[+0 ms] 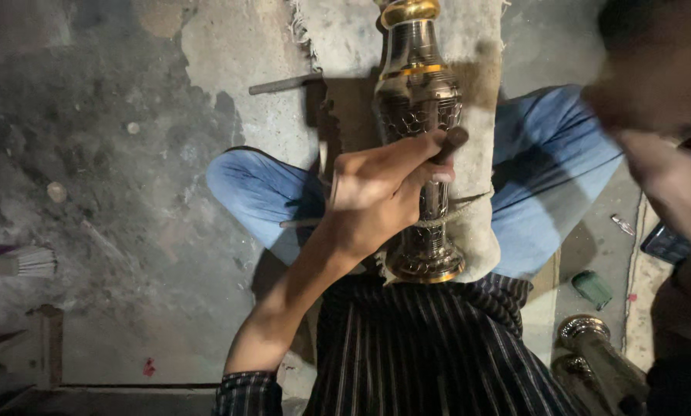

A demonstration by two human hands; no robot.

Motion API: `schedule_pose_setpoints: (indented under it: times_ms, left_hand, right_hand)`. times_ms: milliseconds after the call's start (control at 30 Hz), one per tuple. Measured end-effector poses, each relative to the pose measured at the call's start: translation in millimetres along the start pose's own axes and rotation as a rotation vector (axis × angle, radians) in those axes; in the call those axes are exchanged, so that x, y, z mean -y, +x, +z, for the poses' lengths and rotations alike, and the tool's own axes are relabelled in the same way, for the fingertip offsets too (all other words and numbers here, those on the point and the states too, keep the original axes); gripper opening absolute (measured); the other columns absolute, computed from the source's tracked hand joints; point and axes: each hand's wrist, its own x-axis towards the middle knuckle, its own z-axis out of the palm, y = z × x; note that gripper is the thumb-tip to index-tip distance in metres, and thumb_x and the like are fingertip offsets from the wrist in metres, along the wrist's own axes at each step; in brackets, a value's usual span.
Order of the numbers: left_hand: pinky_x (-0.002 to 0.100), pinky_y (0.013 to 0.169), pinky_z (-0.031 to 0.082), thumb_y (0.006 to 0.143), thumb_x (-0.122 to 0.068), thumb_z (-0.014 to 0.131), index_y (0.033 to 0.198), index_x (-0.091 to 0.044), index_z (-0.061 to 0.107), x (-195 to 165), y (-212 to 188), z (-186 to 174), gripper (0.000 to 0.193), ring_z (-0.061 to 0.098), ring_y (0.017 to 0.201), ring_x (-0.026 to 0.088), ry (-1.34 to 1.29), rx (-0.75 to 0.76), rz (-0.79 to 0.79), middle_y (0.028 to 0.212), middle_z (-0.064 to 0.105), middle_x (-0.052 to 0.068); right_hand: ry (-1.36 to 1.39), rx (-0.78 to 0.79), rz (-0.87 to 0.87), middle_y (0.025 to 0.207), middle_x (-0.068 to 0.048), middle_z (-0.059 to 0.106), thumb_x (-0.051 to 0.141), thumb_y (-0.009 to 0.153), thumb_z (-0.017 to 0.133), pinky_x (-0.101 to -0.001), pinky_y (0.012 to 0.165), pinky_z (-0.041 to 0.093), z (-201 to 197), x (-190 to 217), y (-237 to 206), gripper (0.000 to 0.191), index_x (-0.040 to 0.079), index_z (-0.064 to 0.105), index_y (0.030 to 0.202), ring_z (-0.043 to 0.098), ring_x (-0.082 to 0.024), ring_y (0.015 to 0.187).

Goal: The person sits cross-legged on the floor with a brass vase held against a cloth-covered support and taps a small punch against the vase surface with a wooden mallet, repositioning the punch repeatedly to work the patterned metal. Other brass vessels and a phone lie on the floor nearby.

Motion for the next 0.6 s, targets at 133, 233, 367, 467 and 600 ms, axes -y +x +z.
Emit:
schedule_pose_setpoints:
  times_ms: [133,233,367,467,600]
  left_hand:
    - [0.026,0.076,0.065,0.102,-0.002,0.07,0.125,-0.007,0.064,-2,8,-1,0.024,0.08,0.09,0.015,-0.052,0.013,-0.021,0.106,0.077,0.01]
    - [0.027,0.072,0.065,0.101,-0.003,0.07,0.123,-0.008,0.066,-3,12,-3,0.023,0.08,0.09,0.017,0.019,0.04,-0.009,0.102,0.078,0.009]
    - [0.029,0.067,0.063,0.101,-0.001,0.066,0.126,-0.008,0.065,-3,16,-7,0.027,0.08,0.085,0.017,0.035,0.106,0.016,0.101,0.078,0.008]
    - [0.028,0.052,0.059,0.099,0.006,0.061,0.125,-0.01,0.067,-1,18,-7,0.031,0.078,0.07,0.016,0.1,0.205,-0.016,0.096,0.08,0.01]
    - [0.026,0.041,0.054,0.096,0.017,0.049,0.13,-0.01,0.063,6,25,0,0.046,0.078,0.072,0.021,0.136,0.325,0.031,0.104,0.077,0.017]
  right_hand:
    - [-0.025,0.015,0.02,0.117,-0.015,0.063,-0.002,0.095,0.08,-0.0315,0.092,0.054,0,-2,1,0.055,0.003,0.052,0.143,0.064,-0.022,0.102]
    - [-0.039,0.026,0.006,0.118,-0.015,0.063,-0.003,0.096,0.079,-0.0315,0.093,0.054,1,-4,0,0.054,0.003,0.053,0.143,0.064,-0.022,0.102]
    - [-0.052,0.019,0.026,0.119,-0.015,0.063,-0.005,0.096,0.078,-0.0316,0.093,0.054,3,-7,-7,0.053,0.003,0.054,0.143,0.064,-0.022,0.103]
    - [-0.095,0.013,0.014,0.12,-0.015,0.063,-0.006,0.097,0.077,-0.0317,0.094,0.054,9,-14,-21,0.053,0.004,0.055,0.144,0.064,-0.022,0.103]
    - [-0.134,-0.024,0.083,0.121,-0.015,0.062,-0.007,0.098,0.077,-0.0317,0.095,0.054,25,-24,-48,0.052,0.004,0.056,0.144,0.064,-0.023,0.103]
